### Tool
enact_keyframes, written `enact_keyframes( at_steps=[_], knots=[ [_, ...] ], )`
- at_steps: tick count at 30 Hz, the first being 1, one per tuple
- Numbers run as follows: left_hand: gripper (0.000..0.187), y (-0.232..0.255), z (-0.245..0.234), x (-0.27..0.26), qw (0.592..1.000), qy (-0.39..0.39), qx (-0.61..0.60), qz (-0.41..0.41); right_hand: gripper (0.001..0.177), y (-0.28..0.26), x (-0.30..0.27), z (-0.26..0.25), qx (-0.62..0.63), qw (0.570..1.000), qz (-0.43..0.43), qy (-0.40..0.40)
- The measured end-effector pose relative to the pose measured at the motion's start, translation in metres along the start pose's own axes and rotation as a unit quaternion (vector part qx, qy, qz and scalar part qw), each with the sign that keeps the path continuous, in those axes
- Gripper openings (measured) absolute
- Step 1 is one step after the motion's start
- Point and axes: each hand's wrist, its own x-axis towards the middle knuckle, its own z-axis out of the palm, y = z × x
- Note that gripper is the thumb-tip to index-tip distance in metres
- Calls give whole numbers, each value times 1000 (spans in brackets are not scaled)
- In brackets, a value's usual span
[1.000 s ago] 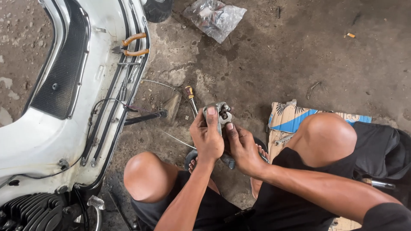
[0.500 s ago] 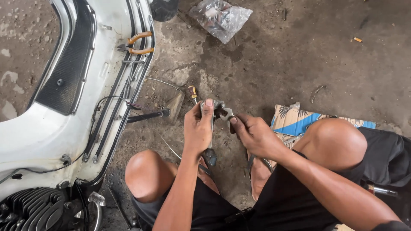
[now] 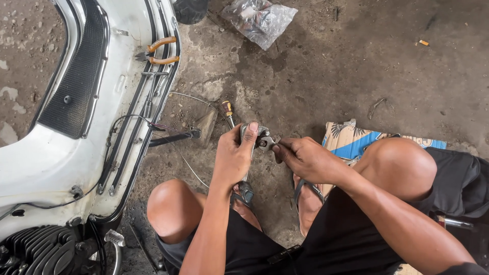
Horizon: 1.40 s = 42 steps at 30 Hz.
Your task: Attaching a mechanical cable to a lever assembly and tightening it with a wrench.
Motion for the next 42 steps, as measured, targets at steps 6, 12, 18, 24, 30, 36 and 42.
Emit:
enact_keyframes(
  at_steps=[6,12,18,24,30,36,42],
  knots=[
    [47,-8,4,-3,999,22,-18,17,39,12,2,15,21,999,-29,23],
    [48,-1,3,-17,999,15,-34,39,39,22,-13,37,71,996,-11,43],
    [44,-7,9,-19,995,33,-61,66,44,31,-12,57,125,989,-10,79],
    [42,-7,20,-21,986,70,-114,102,49,23,-15,72,196,972,-8,131],
    [39,-14,36,-18,972,100,-147,152,55,16,-15,79,217,962,31,161],
    [35,-39,43,-10,970,121,-145,156,57,15,-14,88,288,941,26,177],
    [31,-32,53,-12,960,157,-155,171,56,29,-11,93,160,952,198,167]
  ],
)
